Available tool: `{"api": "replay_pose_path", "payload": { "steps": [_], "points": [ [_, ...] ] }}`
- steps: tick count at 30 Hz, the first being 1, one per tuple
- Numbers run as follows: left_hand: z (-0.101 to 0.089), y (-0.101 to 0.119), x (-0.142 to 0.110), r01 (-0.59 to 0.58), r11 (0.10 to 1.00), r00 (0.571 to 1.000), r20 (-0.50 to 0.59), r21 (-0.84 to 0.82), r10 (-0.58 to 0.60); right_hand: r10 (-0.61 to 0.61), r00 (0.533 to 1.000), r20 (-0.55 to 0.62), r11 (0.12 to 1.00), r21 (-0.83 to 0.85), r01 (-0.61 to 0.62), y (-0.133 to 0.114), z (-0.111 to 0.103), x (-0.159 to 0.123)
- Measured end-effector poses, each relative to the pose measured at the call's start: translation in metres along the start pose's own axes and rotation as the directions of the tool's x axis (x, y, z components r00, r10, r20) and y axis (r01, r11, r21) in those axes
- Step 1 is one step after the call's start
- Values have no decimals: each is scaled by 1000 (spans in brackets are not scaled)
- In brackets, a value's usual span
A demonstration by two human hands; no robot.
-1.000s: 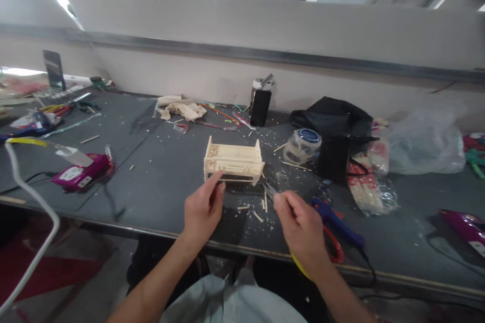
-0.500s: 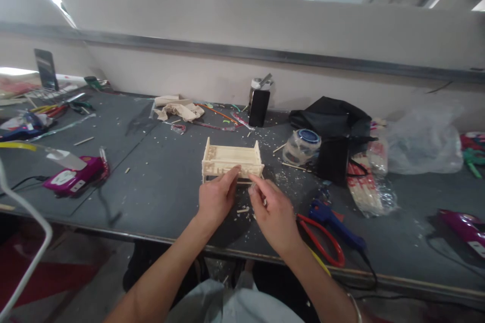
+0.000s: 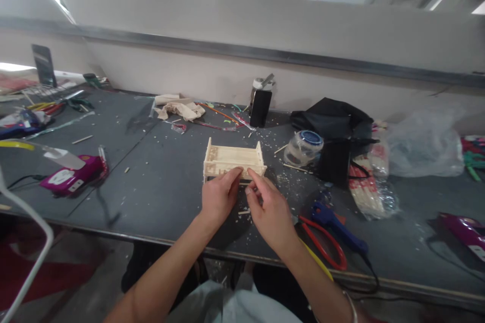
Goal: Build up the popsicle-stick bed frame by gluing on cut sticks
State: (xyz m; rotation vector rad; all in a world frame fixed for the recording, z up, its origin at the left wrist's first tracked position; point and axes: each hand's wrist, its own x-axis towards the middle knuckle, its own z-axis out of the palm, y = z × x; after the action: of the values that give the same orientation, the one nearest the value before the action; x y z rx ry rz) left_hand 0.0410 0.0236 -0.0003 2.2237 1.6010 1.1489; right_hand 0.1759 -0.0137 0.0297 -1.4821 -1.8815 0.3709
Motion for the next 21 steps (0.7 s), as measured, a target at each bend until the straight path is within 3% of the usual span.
{"api": "replay_pose_path", "payload": {
  "steps": [21],
  "points": [
    [3,-1,0,-8,999,1000,-18,-41,7,-27,999,-18,992,121,29,6,2,2]
  ]
}}
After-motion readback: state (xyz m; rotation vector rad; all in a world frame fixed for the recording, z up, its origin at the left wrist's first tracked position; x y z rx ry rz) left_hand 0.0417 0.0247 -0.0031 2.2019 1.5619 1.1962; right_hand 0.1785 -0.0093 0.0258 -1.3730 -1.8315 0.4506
